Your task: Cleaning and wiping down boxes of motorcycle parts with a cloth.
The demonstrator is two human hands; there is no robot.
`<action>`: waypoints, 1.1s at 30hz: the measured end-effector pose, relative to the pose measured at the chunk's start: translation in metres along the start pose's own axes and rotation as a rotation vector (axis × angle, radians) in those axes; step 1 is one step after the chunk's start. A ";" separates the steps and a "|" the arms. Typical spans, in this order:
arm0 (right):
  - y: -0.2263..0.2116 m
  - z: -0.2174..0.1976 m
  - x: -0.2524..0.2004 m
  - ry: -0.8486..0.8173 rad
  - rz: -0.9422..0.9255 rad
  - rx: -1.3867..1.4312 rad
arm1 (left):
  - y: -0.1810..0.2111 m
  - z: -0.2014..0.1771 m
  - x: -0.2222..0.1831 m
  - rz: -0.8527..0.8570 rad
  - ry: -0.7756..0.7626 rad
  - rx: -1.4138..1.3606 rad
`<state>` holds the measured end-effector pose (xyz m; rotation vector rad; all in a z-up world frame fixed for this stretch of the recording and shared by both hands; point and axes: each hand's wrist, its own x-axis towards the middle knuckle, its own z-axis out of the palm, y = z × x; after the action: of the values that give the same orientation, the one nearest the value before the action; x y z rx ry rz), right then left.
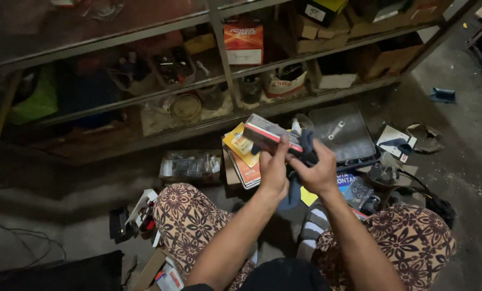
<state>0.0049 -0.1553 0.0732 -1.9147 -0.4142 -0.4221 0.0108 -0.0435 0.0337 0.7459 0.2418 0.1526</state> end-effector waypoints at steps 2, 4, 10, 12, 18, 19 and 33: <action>0.018 0.002 -0.008 -0.043 0.149 0.144 | 0.006 0.009 0.008 0.061 -0.029 0.009; 0.028 0.000 -0.018 -0.092 0.302 0.284 | 0.018 0.021 0.010 0.119 -0.051 0.013; 0.030 -0.001 -0.020 -0.060 0.384 0.410 | 0.046 0.035 0.029 0.309 -0.115 -0.144; 0.029 0.002 -0.021 -0.050 0.486 0.475 | 0.038 0.023 0.042 0.511 -0.239 0.069; 0.020 0.008 -0.026 -0.003 0.520 0.509 | 0.060 0.037 0.059 0.529 -0.197 0.082; 0.016 0.008 -0.025 -0.001 0.519 0.509 | 0.060 0.039 0.058 0.529 -0.199 0.082; 0.000 -0.049 0.015 0.287 0.537 0.692 | 0.098 0.024 0.038 0.654 -0.001 0.927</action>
<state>0.0134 -0.1992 0.0979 -1.1952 0.1450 -0.1546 0.0491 0.0210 0.1118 1.7365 0.0439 0.6878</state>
